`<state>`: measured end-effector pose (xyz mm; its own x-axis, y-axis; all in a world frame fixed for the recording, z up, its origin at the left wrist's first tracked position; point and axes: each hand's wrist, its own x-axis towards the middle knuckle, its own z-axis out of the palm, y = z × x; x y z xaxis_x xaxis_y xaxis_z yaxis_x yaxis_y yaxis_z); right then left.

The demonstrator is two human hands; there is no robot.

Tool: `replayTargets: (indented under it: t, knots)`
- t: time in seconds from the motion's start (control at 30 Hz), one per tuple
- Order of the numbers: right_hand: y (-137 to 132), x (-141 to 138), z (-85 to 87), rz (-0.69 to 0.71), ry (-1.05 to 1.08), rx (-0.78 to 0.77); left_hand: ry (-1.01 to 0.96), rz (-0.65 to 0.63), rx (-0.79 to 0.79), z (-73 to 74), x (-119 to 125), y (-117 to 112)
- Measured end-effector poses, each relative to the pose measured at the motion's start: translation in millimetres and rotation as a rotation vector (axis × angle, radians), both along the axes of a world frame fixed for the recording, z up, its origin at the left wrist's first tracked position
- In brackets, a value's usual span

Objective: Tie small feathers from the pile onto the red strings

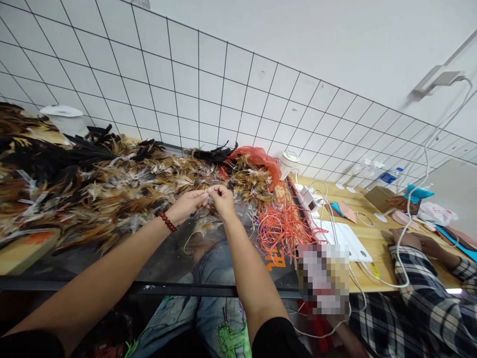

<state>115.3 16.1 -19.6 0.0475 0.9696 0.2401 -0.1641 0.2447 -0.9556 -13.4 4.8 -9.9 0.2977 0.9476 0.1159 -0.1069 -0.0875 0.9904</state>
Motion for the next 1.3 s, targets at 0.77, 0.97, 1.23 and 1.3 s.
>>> replayTargets:
  t: [0.77, 0.97, 1.23, 1.3]
  knots:
    - [-1.1, 4.6, 7.5, -0.121, -0.018, 0.006, 0.145, 0.088, 0.066, -7.3, 0.7, 1.1]
    - [-3.6, 3.0, 4.9, -0.174, -0.274, 0.137, 0.346, 0.164, 0.202, -11.7, -2.5, 5.2]
    - [-1.6, 13.8, 1.9, -0.440, -0.422, 0.277, 0.456, 0.228, 0.279, -3.5, -3.5, -2.0]
    - [1.4, 19.6, 3.2, -0.543, -0.285, 0.208, 0.428, 0.266, 0.234, -3.2, -4.2, -0.9]
